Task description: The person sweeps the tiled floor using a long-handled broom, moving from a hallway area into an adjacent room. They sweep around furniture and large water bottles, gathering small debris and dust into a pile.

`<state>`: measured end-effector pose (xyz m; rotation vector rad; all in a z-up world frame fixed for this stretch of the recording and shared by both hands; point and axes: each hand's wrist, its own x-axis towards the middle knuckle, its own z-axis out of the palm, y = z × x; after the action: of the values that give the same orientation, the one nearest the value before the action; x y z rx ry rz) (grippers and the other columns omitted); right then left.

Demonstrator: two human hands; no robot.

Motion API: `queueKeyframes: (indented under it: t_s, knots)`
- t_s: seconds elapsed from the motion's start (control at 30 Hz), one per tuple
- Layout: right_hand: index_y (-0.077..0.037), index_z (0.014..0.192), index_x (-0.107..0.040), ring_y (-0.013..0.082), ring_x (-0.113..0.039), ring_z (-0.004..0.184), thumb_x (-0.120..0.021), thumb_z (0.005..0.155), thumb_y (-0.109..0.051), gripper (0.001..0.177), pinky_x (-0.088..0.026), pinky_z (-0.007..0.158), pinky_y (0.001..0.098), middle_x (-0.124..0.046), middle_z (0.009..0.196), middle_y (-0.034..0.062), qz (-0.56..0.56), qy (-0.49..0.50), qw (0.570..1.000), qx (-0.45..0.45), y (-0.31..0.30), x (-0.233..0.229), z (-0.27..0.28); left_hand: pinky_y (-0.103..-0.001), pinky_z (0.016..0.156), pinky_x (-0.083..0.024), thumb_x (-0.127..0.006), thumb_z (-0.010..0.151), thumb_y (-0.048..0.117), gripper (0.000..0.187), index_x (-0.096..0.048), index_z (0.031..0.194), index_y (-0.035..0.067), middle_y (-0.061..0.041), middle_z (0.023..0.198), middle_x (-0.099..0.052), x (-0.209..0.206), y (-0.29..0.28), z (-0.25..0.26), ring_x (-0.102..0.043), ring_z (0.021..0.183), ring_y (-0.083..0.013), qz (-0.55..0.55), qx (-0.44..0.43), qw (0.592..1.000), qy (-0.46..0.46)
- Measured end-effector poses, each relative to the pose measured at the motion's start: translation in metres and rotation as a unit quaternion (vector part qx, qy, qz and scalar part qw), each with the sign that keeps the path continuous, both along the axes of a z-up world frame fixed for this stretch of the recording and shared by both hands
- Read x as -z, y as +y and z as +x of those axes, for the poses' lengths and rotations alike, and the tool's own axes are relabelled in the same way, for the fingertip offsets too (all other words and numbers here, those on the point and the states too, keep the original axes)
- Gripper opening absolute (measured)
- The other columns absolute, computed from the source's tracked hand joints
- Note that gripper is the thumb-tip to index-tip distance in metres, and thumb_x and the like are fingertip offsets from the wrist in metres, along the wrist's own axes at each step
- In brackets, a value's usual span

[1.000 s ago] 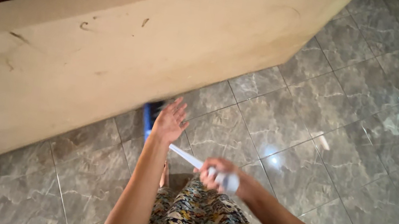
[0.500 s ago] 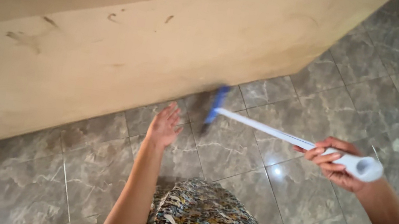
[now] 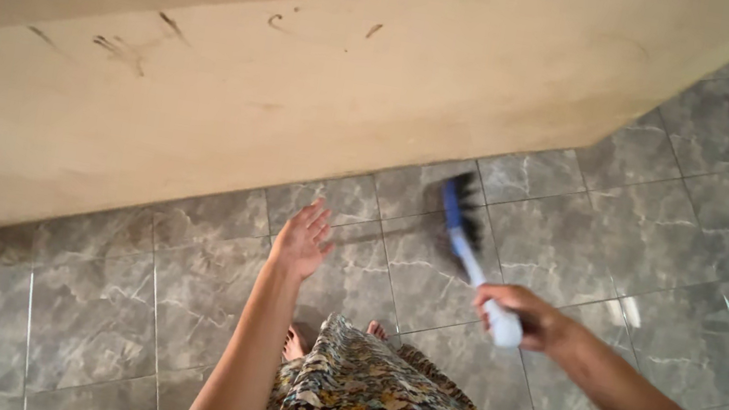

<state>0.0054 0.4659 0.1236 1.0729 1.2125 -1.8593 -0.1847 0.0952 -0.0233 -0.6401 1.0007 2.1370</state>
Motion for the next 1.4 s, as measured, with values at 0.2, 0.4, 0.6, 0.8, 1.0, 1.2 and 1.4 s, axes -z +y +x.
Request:
queueKeyframes:
  t_s: [0.2, 0.4, 0.6, 0.8, 1.0, 1.2, 1.4]
  knots:
    - [0.003, 0.108, -0.047, 0.0103, -0.053, 0.053, -0.065, 0.091, -0.011, 0.029, -0.047, 0.039, 0.0208, -0.056, 0.074, 0.0053, -0.187, 0.054, 0.973, -0.121, -0.099, -0.02, -0.015, -0.056, 0.124, -0.01, -0.063, 0.088, 0.045, 0.065, -0.05, 0.151, 0.03, -0.002, 0.168, -0.031, -0.008, -0.005, -0.011, -0.015, 0.158, -0.024, -0.001, 0.0, 1.0, -0.007]
    - [0.027, 0.14, -0.027, 0.0101, -0.053, 0.053, -0.057, 0.092, 0.001, 0.062, -0.045, 0.035, 0.0164, -0.052, 0.079, 0.0126, -0.445, -0.1, 0.872, 0.178, -0.061, 0.027, -0.071, -0.057, 0.122, -0.009, -0.061, 0.088, 0.045, 0.066, -0.049, 0.151, 0.03, -0.002, 0.17, -0.029, -0.012, 0.017, -0.012, -0.012, 0.158, -0.0245, 0.011, 0.023, 1.0, -0.011]
    - [0.029, 0.147, -0.013, 0.0129, -0.049, 0.043, -0.05, 0.087, 0.005, 0.074, -0.038, 0.028, 0.0206, -0.053, 0.078, 0.0157, -0.471, -0.096, 0.798, 0.365, 0.05, -0.071, 0.015, -0.056, 0.123, -0.012, -0.064, 0.087, 0.044, 0.068, -0.048, 0.152, 0.03, -0.001, 0.168, -0.029, -0.006, 0.049, -0.008, -0.013, 0.159, -0.024, 0.029, 0.055, 0.998, 0.016]
    - [0.016, 0.129, -0.039, 0.0121, -0.057, 0.055, -0.055, 0.095, -0.007, 0.044, -0.052, 0.043, 0.0184, -0.055, 0.081, 0.0133, -0.182, -0.013, 0.925, 0.334, 0.039, -0.106, 0.1, -0.057, 0.123, -0.008, -0.065, 0.089, 0.043, 0.067, -0.048, 0.152, 0.028, -0.005, 0.168, -0.033, 0.003, 0.087, 0.004, -0.011, 0.159, -0.0282, 0.042, 0.093, 0.995, -0.004]
    - [0.008, 0.096, -0.06, 0.0117, -0.063, 0.07, -0.071, 0.084, -0.007, 0.022, -0.057, 0.061, 0.024, -0.061, 0.091, 0.0141, -0.211, 0.115, 0.926, 0.292, 0.096, 0.016, 0.093, -0.057, 0.123, -0.006, -0.061, 0.089, 0.045, 0.066, -0.049, 0.152, 0.029, -0.001, 0.169, -0.032, -0.001, 0.065, 0.005, -0.009, 0.158, -0.0233, 0.061, 0.119, 0.991, -0.011]
    - [-0.005, 0.086, -0.061, 0.0233, -0.062, 0.066, -0.081, 0.087, -0.007, 0.021, -0.053, 0.06, 0.036, -0.057, 0.072, 0.007, -0.07, 0.184, 0.957, 0.211, 0.097, 0.092, 0.047, -0.057, 0.123, -0.006, -0.058, 0.092, 0.047, 0.065, -0.044, 0.153, 0.033, 0.001, 0.17, -0.026, -0.003, -0.023, 0.004, -0.012, 0.159, -0.0189, 0.005, 0.135, 0.991, 0.005]
    - [-0.007, 0.081, -0.071, 0.0244, -0.068, 0.065, -0.078, 0.069, -0.013, 0.015, -0.06, 0.06, 0.0461, -0.068, 0.073, 0.0092, -0.166, 0.033, 0.969, 0.178, -0.141, 0.086, 0.039, -0.054, 0.123, -0.009, -0.06, 0.091, 0.049, 0.067, -0.042, 0.154, 0.035, 0.003, 0.172, -0.025, 0.022, -0.147, 0.001, -0.014, 0.158, -0.022, -0.026, 0.117, 0.993, 0.002]
